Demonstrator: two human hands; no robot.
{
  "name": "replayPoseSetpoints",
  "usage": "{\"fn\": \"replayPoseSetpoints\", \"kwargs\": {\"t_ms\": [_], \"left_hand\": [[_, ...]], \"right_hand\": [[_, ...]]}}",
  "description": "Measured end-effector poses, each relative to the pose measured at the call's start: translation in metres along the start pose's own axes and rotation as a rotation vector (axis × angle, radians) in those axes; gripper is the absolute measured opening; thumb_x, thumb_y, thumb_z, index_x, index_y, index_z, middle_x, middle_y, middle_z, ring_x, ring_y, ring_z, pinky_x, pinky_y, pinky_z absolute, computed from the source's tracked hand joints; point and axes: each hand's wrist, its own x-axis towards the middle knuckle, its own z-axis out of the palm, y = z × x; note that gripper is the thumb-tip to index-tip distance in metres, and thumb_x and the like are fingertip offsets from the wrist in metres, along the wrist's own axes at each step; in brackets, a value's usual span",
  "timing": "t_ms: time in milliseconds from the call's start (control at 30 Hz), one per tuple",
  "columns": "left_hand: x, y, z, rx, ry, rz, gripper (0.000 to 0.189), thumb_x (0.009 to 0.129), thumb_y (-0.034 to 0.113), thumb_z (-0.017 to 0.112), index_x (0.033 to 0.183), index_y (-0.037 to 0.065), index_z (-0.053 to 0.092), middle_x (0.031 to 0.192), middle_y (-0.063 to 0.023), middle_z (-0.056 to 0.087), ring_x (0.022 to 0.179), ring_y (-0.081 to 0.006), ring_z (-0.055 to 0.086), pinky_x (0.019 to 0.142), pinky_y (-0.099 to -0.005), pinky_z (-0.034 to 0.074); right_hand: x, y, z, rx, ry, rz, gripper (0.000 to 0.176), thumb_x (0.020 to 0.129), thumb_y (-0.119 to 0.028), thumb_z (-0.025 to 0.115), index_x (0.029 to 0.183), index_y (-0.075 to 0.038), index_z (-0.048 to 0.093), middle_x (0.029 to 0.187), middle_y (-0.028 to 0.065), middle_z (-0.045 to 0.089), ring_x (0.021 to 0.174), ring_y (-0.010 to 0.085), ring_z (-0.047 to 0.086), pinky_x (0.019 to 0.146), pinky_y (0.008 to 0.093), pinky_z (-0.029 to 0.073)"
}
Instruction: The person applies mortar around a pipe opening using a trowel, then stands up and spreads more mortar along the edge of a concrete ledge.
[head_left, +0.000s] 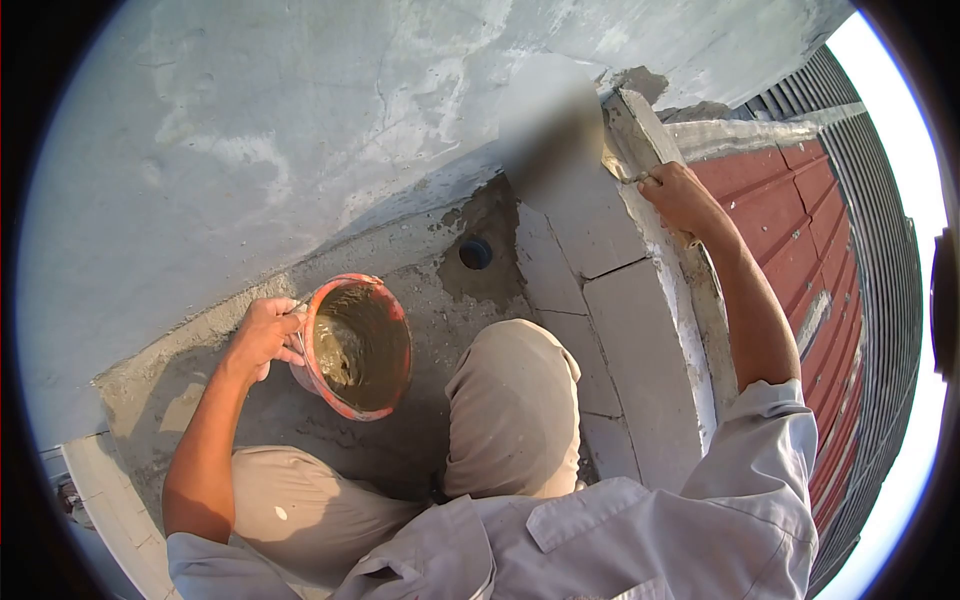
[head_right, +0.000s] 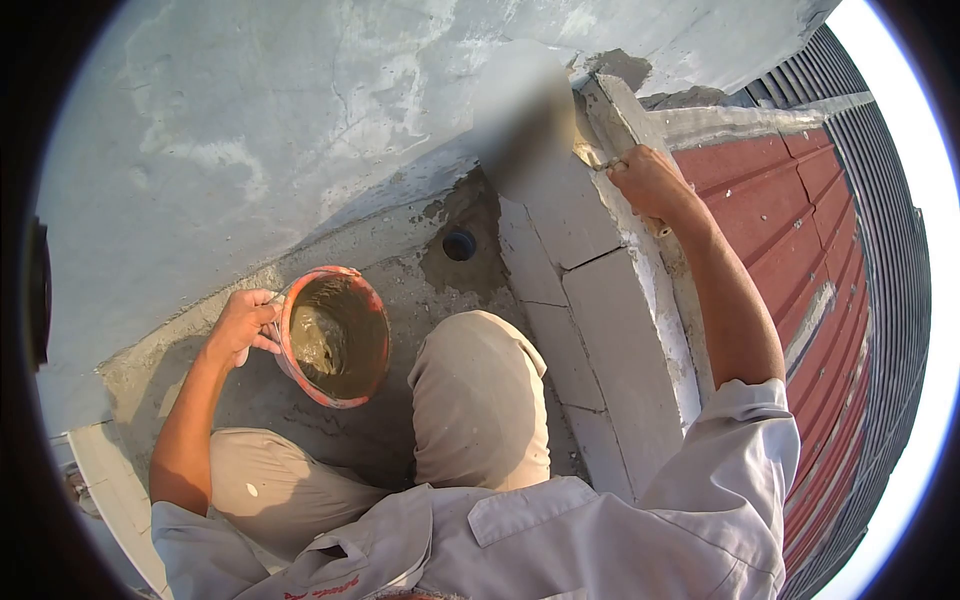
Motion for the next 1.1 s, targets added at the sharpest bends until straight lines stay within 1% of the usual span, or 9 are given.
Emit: {"fn": "replayPoseSetpoints", "kwargs": {"t_ms": [33,133,233,400,533,633,733,933,1100], "left_hand": [[0.0,0.0,0.0,0.001,-0.002,-0.003,0.019,0.1,0.015,0.061,0.099,-0.004,0.065,0.089,-0.0099,0.067,0.066,-0.0167,0.067,0.054,-0.0338,0.061],[0.002,-0.001,0.001,0.002,-0.009,-0.002,0.019,0.099,0.015,0.061,0.098,-0.003,0.065,0.089,-0.0097,0.067,0.066,-0.0166,0.067,0.054,-0.0335,0.061],[0.001,-0.001,0.0,0.007,-0.008,-0.003,0.019,0.099,0.016,0.061,0.098,-0.003,0.065,0.089,-0.0098,0.067,0.067,-0.0164,0.067,0.054,-0.0339,0.061],[-0.002,-0.001,-0.003,0.016,0.0,-0.004,0.019,0.1,0.017,0.062,0.1,-0.002,0.066,0.09,-0.009,0.068,0.068,-0.0159,0.066,0.056,-0.0337,0.061],[0.003,0.0,-0.003,0.006,-0.029,-0.002,0.021,0.099,0.018,0.062,0.103,-0.002,0.067,0.091,-0.0095,0.068,0.068,-0.0165,0.067,0.057,-0.034,0.061],[0.0,0.0,-0.001,0.013,-0.006,0.0,0.022,0.099,0.017,0.061,0.104,-0.003,0.067,0.09,-0.0099,0.069,0.068,-0.0167,0.067,0.056,-0.0345,0.061],[-0.002,-0.003,-0.005,0.03,0.006,0.001,0.021,0.099,0.016,0.06,0.104,-0.003,0.067,0.089,-0.0099,0.068,0.069,-0.0166,0.068,0.056,-0.0346,0.061],[0.0,-0.005,-0.006,0.029,-0.005,-0.003,0.02,0.099,0.016,0.06,0.103,-0.003,0.066,0.089,-0.0102,0.068,0.069,-0.0168,0.068,0.055,-0.0339,0.061],[-0.001,-0.002,-0.002,0.025,-0.003,0.003,0.021,0.099,0.016,0.06,0.103,-0.003,0.066,0.091,-0.0103,0.068,0.068,-0.0164,0.066,0.054,-0.0325,0.06]], "right_hand": [[0.001,0.005,0.003,-0.059,0.024,-0.047,0.04,0.094,-0.026,0.065,0.093,0.014,0.068,0.079,0.0284,0.07,0.072,0.0403,0.072,0.074,0.0483,0.057],[-0.001,0.009,0.008,-0.107,0.067,-0.048,0.038,0.093,-0.024,0.064,0.092,0.013,0.07,0.084,0.0334,0.069,0.081,0.0449,0.071,0.081,0.0507,0.055],[-0.008,0.006,0.001,-0.121,-0.075,0.009,0.036,0.091,-0.023,0.064,0.09,0.013,0.07,0.086,0.0333,0.069,0.085,0.0429,0.072,0.084,0.0498,0.054],[-0.043,0.001,-0.031,-0.108,-0.06,0.009,0.035,0.09,-0.023,0.065,0.094,0.011,0.07,0.087,0.0319,0.069,0.084,0.0406,0.071,0.084,0.0492,0.054],[-0.032,0.001,-0.021,-0.042,0.075,0.012,0.035,0.09,-0.024,0.067,0.095,0.01,0.07,0.086,0.0313,0.068,0.082,0.0391,0.07,0.083,0.0499,0.053],[-0.015,-0.007,-0.018,-0.002,0.003,0.026,0.035,0.09,-0.024,0.068,0.096,0.01,0.07,0.088,0.0313,0.069,0.087,0.0407,0.071,0.084,0.0495,0.053],[-0.011,-0.012,-0.014,-0.101,-0.014,-0.025,0.034,0.09,-0.024,0.068,0.097,0.01,0.071,0.089,0.0309,0.069,0.09,0.0423,0.071,0.085,0.0488,0.054],[-0.025,-0.006,-0.011,-0.157,-0.001,-0.053,0.032,0.09,-0.023,0.067,0.095,0.009,0.07,0.091,0.0313,0.068,0.089,0.0437,0.069,0.083,0.0503,0.052],[-0.04,-0.007,-0.033,-0.116,0.008,-0.022,0.031,0.089,-0.021,0.066,0.094,0.009,0.069,0.09,0.0315,0.068,0.088,0.0434,0.069,0.083,0.0512,0.052]]}}
